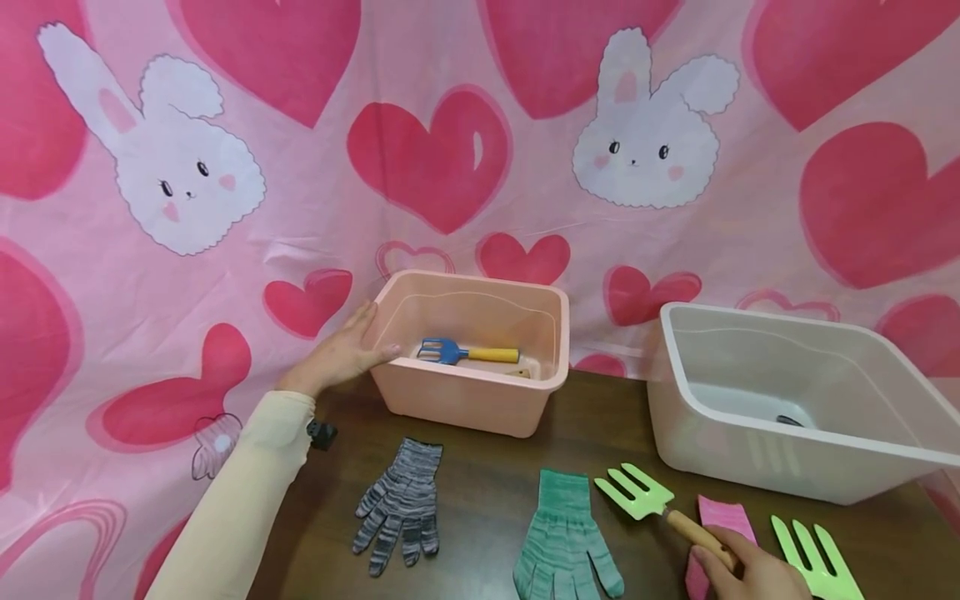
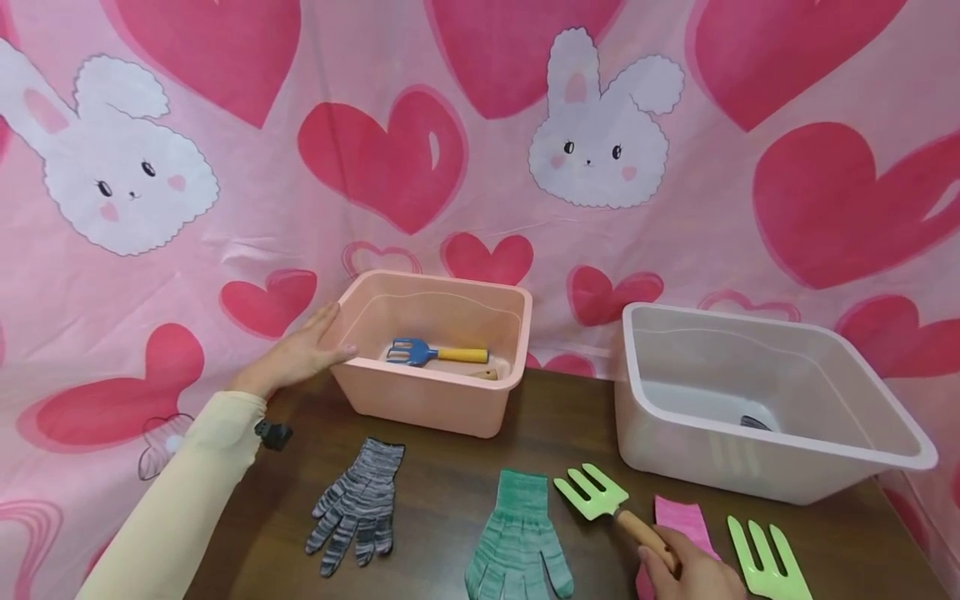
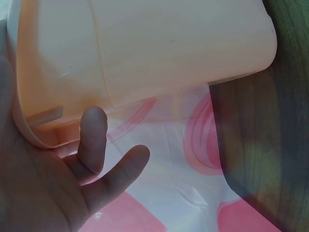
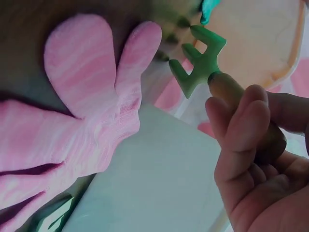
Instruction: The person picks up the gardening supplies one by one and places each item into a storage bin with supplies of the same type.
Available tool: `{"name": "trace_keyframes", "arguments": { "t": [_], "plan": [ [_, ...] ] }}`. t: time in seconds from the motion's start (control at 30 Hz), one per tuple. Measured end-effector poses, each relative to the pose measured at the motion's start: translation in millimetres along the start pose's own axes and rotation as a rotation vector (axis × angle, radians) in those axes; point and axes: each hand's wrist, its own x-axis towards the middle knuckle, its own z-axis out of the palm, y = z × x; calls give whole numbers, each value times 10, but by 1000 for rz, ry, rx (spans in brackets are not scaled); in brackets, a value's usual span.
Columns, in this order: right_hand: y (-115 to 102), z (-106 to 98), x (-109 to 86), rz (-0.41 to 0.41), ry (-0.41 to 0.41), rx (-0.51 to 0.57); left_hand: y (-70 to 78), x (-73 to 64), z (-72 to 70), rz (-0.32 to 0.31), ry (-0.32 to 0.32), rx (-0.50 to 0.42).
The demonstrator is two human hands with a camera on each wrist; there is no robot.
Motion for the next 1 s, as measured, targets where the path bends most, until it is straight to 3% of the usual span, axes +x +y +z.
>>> {"name": "trace_keyframes", "arguments": {
  "t": [0.17, 0.3, 0.4, 0.6, 0.77, 1.0],
  "plan": [
    [-15, -31, -2, -20, 82, 43, -17, 7, 22, 1, 4, 11],
    [-27, -37, -26, -129, 255, 77, -12, 15, 20, -6, -2, 12],
    [-17, -59, -11, -203, 321, 135, -15, 23, 17, -9, -4, 12],
    [-27, -167, 29, -215, 259, 291, -15, 23, 10, -14, -5, 14],
    [-54, -281, 45, -309, 281, 413, -17, 10, 8, -23, -4, 10],
    [-177, -503, 58, -327, 261, 482, 1, -6, 8, -7, 6, 6]
  ]
}}
